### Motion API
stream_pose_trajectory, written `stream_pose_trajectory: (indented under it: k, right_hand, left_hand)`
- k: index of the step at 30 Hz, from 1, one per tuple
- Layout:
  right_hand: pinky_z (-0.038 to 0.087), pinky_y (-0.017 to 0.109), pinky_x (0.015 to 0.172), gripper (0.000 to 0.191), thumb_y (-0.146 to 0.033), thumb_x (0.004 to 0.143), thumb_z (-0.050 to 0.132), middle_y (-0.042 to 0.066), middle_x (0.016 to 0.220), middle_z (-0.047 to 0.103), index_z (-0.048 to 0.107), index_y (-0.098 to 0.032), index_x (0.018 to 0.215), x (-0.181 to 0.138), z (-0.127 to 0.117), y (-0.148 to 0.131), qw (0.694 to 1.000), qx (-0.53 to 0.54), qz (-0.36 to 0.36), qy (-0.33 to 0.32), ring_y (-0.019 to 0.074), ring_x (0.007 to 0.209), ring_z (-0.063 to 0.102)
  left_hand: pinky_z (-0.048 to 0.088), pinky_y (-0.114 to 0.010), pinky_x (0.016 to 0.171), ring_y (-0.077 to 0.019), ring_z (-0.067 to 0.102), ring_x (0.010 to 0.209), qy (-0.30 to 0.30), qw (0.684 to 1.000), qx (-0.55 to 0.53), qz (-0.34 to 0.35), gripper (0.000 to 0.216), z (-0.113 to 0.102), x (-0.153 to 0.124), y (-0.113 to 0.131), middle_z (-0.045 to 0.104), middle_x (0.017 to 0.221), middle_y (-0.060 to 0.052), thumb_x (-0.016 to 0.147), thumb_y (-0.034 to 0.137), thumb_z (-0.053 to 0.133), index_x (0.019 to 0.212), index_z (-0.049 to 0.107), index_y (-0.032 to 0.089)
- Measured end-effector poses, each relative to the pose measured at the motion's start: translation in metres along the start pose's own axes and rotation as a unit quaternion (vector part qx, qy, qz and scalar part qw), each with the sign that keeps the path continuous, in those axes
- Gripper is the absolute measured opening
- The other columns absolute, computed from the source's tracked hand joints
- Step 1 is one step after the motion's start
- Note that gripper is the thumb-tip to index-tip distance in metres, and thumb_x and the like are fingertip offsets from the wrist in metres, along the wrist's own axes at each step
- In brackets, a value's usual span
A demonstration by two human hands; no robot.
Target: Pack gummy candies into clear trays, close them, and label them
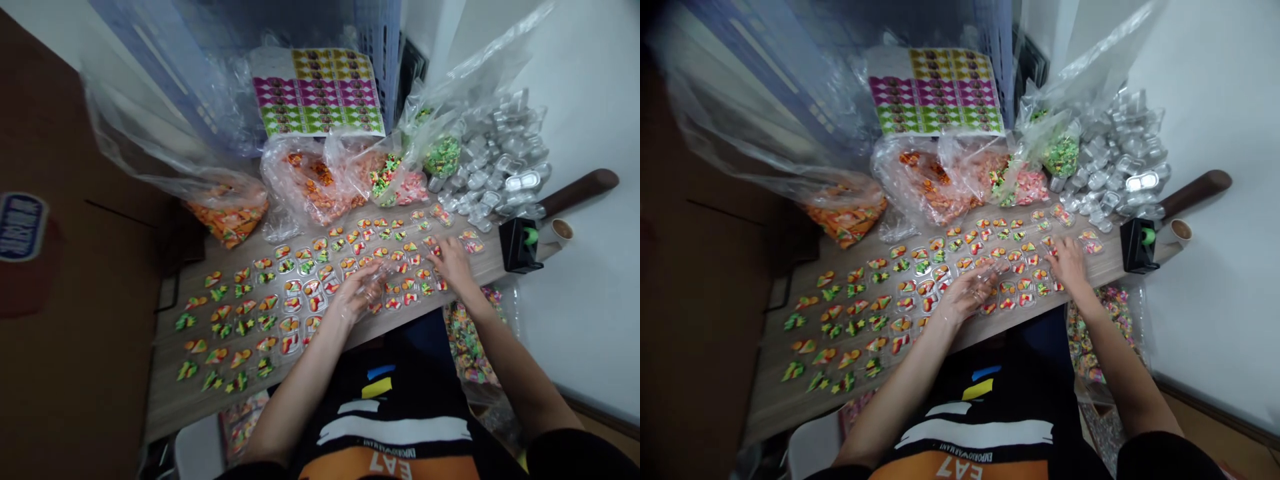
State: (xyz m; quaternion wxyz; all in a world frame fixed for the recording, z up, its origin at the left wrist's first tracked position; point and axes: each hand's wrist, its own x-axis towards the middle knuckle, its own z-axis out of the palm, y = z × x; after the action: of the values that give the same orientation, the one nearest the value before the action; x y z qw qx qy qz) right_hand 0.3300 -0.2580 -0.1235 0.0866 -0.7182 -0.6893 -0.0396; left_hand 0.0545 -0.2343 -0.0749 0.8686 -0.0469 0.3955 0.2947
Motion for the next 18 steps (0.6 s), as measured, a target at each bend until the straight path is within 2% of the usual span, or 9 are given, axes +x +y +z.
stream_pose_trajectory:
  k: [2, 4, 9, 13, 18]
  right_hand:
    - [0.045, 0.041, 0.084, 0.050, -0.043, 0.098, 0.050, 0.013, 0.103, 0.059, 0.056, -0.024, 0.144, 0.005, -0.004, 0.003, 0.998, -0.021, -0.034, -0.039, 0.0305, 0.095, 0.055]
    - [0.045, 0.040, 0.083, 0.047, -0.043, 0.098, 0.052, 0.013, 0.104, 0.058, 0.059, -0.027, 0.142, 0.011, -0.010, 0.006, 0.994, -0.039, -0.059, -0.081, 0.0296, 0.094, 0.056]
    - [0.044, 0.039, 0.084, 0.047, -0.046, 0.095, 0.059, 0.012, 0.105, 0.059, 0.062, -0.029, 0.139, 0.023, -0.018, 0.009, 0.988, -0.045, -0.067, -0.131, 0.0290, 0.098, 0.057]
    - [0.044, 0.039, 0.085, 0.046, -0.047, 0.095, 0.060, 0.012, 0.107, 0.061, 0.064, -0.029, 0.137, 0.023, -0.018, 0.009, 0.991, -0.038, -0.046, -0.117, 0.0287, 0.099, 0.057]
    - [0.044, 0.044, 0.088, 0.050, -0.052, 0.097, 0.053, 0.015, 0.105, 0.064, 0.066, -0.019, 0.132, 0.011, -0.011, 0.017, 0.998, -0.044, -0.002, -0.036, 0.0328, 0.102, 0.055]
  left_hand:
    - [0.042, -0.012, 0.036, -0.0112, 0.066, 0.055, 0.012, 1.000, 0.000, 0.009, 0.028, -0.002, -0.001, 0.000, 0.070, 0.081, -0.007, 0.092, 0.003, 0.049, 0.115, 0.062, 0.012]
    - [0.042, -0.011, 0.036, -0.0113, 0.066, 0.055, 0.014, 1.000, 0.003, 0.009, 0.026, -0.003, 0.000, 0.000, 0.069, 0.080, -0.006, 0.092, 0.003, 0.050, 0.112, 0.063, 0.012]
    - [0.042, -0.011, 0.037, -0.0109, 0.066, 0.057, -0.010, 1.000, 0.012, 0.007, 0.023, -0.001, 0.005, -0.003, 0.068, 0.082, -0.006, 0.089, 0.001, 0.054, 0.108, 0.063, 0.013]
    - [0.042, -0.010, 0.036, -0.0107, 0.065, 0.055, -0.008, 1.000, 0.019, 0.009, 0.023, 0.000, 0.003, -0.003, 0.068, 0.080, -0.006, 0.089, 0.003, 0.055, 0.108, 0.064, 0.013]
    - [0.041, -0.010, 0.036, -0.0097, 0.065, 0.055, 0.001, 1.000, 0.005, 0.020, 0.025, -0.003, -0.005, 0.001, 0.070, 0.082, -0.007, 0.087, 0.001, 0.055, 0.108, 0.064, 0.013]
